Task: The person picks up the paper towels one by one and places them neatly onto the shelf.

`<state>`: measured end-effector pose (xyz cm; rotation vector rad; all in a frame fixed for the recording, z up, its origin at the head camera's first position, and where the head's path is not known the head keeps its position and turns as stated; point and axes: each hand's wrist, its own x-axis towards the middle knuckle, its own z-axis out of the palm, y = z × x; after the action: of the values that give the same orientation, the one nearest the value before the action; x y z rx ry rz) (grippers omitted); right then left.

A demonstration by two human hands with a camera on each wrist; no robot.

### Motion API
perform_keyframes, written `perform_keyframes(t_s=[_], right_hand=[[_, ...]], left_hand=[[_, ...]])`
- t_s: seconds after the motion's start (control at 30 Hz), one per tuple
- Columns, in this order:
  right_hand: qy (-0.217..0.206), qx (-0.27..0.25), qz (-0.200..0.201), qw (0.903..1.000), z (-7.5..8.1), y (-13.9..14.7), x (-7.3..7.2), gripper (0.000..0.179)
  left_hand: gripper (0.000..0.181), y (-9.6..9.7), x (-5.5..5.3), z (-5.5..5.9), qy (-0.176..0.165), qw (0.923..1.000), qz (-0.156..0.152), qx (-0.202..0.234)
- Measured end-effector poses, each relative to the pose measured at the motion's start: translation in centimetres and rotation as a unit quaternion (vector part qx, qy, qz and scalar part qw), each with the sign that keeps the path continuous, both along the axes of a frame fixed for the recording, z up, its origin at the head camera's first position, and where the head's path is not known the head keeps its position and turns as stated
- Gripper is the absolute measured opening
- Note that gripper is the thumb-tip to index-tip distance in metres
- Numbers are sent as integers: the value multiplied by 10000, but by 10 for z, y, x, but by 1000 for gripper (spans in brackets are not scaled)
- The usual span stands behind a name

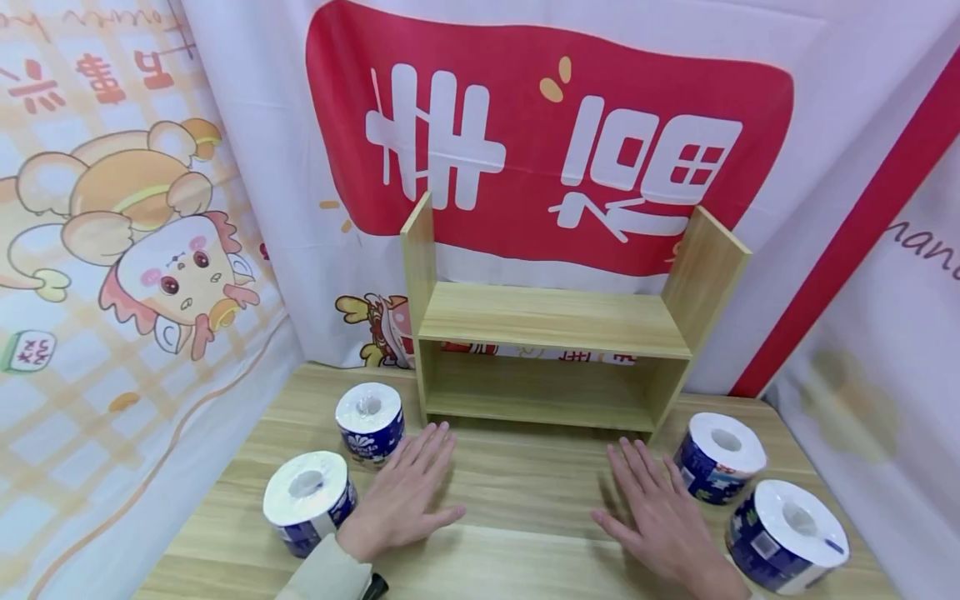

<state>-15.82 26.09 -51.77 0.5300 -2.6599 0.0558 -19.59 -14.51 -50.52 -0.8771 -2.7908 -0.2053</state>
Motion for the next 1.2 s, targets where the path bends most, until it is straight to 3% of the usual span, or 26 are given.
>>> perform_keyframes(t_s=[0.3, 0.7, 0.93, 1.2], right_hand=[[-422, -143, 73, 9990, 17, -2, 1, 91], [634, -290, 908, 9934, 34, 6, 3, 81], [553, -596, 881, 9928, 47, 11, 10, 75], [571, -609, 846, 9929, 61, 14, 15, 70]], left_hand=[[101, 1, -1, 16, -176, 9994, 99, -271], [102, -3, 3, 36, -170, 9993, -7, -344], [100, -5, 4, 55, 351, 9987, -150, -347], [102, -9, 2, 81, 365, 9982, -138, -448]])
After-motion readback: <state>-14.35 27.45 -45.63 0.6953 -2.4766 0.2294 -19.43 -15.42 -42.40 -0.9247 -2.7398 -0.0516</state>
